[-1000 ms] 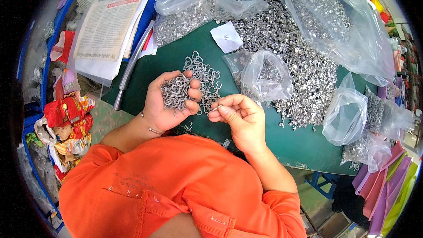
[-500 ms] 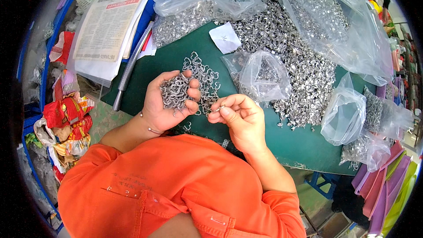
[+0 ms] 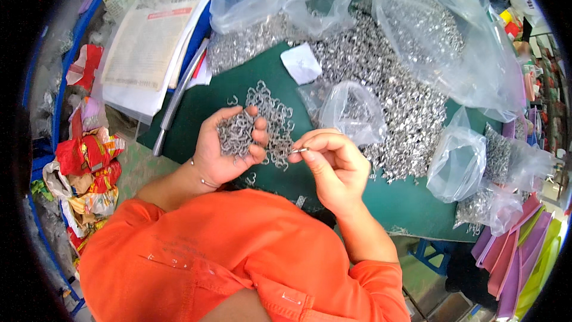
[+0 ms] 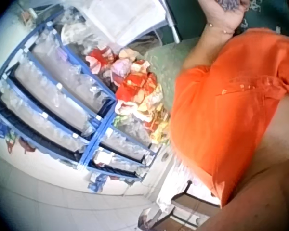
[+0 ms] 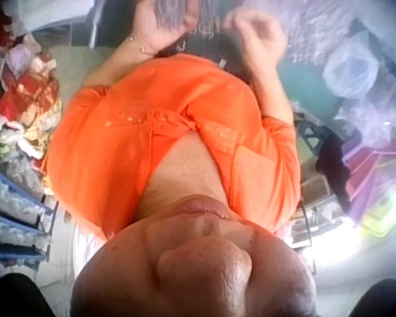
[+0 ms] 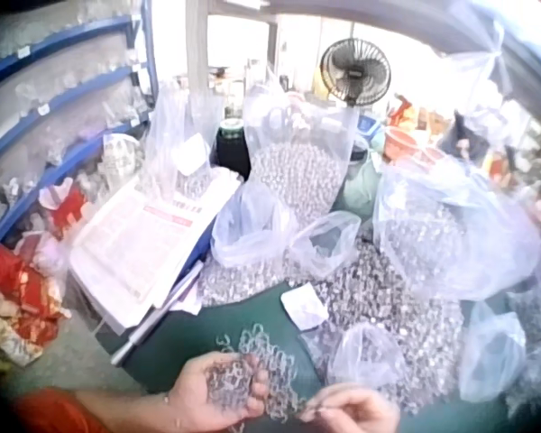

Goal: The person sits at a green workbench and manually assembles small silver metal hooks. They pick up individual hooks from a pile and link them together by hand, gradually forming a chain. The workspace contains several plastic bags filled with loose hooks and a newspaper.

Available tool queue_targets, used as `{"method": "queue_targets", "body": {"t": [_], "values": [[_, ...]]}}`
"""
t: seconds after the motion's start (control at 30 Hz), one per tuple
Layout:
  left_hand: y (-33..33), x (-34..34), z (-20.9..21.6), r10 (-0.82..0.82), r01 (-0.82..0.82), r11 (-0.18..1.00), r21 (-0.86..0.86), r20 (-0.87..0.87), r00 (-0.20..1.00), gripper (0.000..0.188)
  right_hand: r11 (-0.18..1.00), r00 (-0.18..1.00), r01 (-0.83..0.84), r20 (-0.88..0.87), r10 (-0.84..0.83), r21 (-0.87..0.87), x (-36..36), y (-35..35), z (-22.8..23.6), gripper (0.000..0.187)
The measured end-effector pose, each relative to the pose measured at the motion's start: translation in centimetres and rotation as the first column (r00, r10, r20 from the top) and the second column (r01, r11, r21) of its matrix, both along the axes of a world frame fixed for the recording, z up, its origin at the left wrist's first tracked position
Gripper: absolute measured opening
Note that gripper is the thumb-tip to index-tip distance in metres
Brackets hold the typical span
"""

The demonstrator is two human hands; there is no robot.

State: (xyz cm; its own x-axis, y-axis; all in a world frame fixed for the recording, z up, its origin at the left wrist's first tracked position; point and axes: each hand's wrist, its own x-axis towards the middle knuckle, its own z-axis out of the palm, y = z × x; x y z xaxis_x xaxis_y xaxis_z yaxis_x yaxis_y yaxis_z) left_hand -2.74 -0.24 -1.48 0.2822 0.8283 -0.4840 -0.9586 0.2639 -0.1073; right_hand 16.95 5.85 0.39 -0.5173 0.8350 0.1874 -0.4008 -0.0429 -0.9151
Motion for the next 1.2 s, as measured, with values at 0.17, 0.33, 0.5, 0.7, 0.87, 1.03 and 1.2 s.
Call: {"method": "queue_targets", "body": {"t": [0.17, 0.33, 0.5, 0.7, 0.87, 1.03, 1.2], "values": [[0.1, 0.2, 0.2, 0.006, -0.006, 1.0, 0.02, 0.021, 1.0, 0.021, 0.486, 0.847, 0.267, 0.038, -0.531, 0.832, -2.5, 7.4, 6.0, 0.018], [-0.2, -0.1, 1.0, 0.06, -0.065, 0.995, 0.077, 0.068, 0.996, 0.02, 0.263, 0.752, 0.07, 0.123, -0.648, 0.962, -6.1, 14.7, 5.6, 0.013], [-0.3, -0.6, 0.5, 0.232, -0.236, 0.964, 0.122, 0.053, 0.971, 0.023, 0.558, 0.793, -0.074, 0.388, -0.47, 0.826, -6.4, 10.2, 6.2, 0.01], [0.9, 0.1, 0.1, 0.272, -0.284, 0.932, 0.227, 0.082, 0.959, 0.03, 0.791, 0.75, -0.311, 0.648, -0.136, 0.526, -5.8, 2.2, 2.9, 0.016], [0.8, 0.4, -0.3, 0.274, -0.292, 0.936, 0.197, 0.114, 0.955, 0.031, 0.843, 0.785, -0.237, 0.606, -0.127, 0.484, -5.0, 1.3, 1.5, 0.018], [0.8, 0.1, 0.0, 0.24, -0.265, 0.948, 0.174, 0.152, 0.959, 0.032, 0.921, 0.867, -0.084, 0.483, -0.121, 0.381, -4.2, 1.0, 0.6, 0.014], [0.4, 0.7, -0.3, 0.167, -0.182, 0.973, 0.14, 0.112, 0.98, 0.029, 0.925, 0.914, 0.003, 0.374, -0.156, 0.379, -4.2, 1.2, 0.5, 0.012]]}}
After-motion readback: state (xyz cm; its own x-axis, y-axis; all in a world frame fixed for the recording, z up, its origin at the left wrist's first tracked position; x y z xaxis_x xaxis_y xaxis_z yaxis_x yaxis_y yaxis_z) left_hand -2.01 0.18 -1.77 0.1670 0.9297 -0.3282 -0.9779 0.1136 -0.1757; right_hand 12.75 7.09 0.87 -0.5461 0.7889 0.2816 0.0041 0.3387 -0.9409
